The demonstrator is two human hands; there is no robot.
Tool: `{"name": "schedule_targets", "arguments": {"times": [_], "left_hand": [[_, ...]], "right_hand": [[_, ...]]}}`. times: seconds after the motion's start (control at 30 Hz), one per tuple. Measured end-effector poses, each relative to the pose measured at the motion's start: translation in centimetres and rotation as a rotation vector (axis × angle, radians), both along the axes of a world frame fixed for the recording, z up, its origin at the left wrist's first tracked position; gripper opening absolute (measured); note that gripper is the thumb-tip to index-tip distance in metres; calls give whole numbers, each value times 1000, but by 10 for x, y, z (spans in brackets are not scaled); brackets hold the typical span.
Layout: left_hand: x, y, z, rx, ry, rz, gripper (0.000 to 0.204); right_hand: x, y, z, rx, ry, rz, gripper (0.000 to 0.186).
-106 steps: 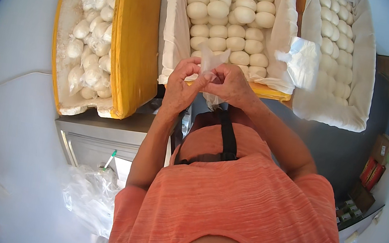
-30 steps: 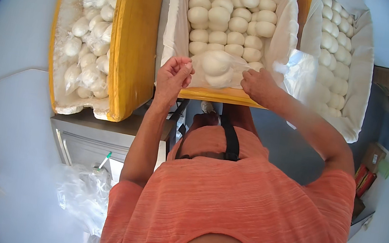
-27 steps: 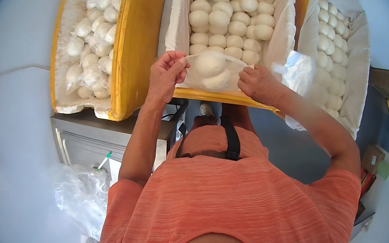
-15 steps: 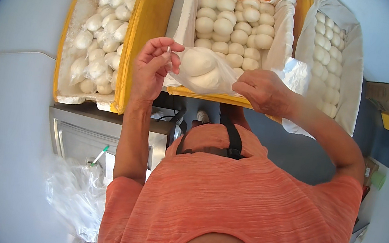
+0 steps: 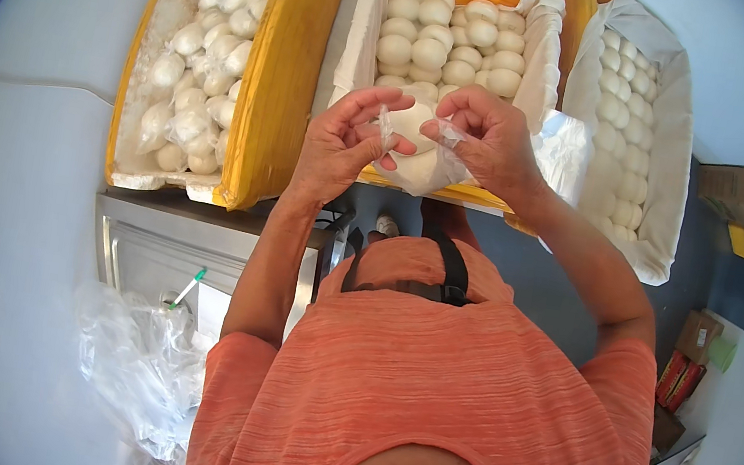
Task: The person repeatedly picks up small white dough balls from a yellow crate and places them into clear plastic bags. They then tie the bags shut and set them aside, continuing the process with the remaining dough balls.
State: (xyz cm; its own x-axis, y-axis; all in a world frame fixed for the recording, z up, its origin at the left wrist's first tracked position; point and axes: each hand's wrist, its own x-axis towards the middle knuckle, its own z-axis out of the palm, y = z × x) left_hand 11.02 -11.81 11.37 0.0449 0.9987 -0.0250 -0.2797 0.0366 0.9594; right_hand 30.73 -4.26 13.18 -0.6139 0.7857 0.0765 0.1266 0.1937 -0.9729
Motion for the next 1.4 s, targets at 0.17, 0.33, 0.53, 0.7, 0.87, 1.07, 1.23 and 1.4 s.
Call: {"name": "schedule_targets", "arguments": {"times": [0.17, 0.33, 0.53, 0.7, 0.87, 1.07, 1.23, 1.4], "left_hand": [[25, 5, -7, -14, -29, -32, 60], [17, 6, -23, -120, -44, -63, 44], [3, -4, -44, -289, -379, 52, 27], [8, -4, -46, -247, -544, 19, 45], [28, -9, -22, -293, -117, -108, 66], [27, -36, -54, -336, 155, -68, 65], [16, -58, -51, -363, 58, 138, 37], [-50, -41, -38, -422, -135, 424, 16]], "right_hand": [[-6, -9, 8, -545, 150, 4, 48], [14, -7, -5, -728, 204, 23, 44], [50, -6, -60, -545, 238, -189, 29], [35, -5, -47, -812, 399, -6, 32], [25, -17, -52, -841, 185, 138, 56], [9, -47, -78, -1027, 268, 92, 62], [1, -51, -92, -823, 210, 46, 41], [-10, -35, -105, -973, 335, 6, 35]]}}
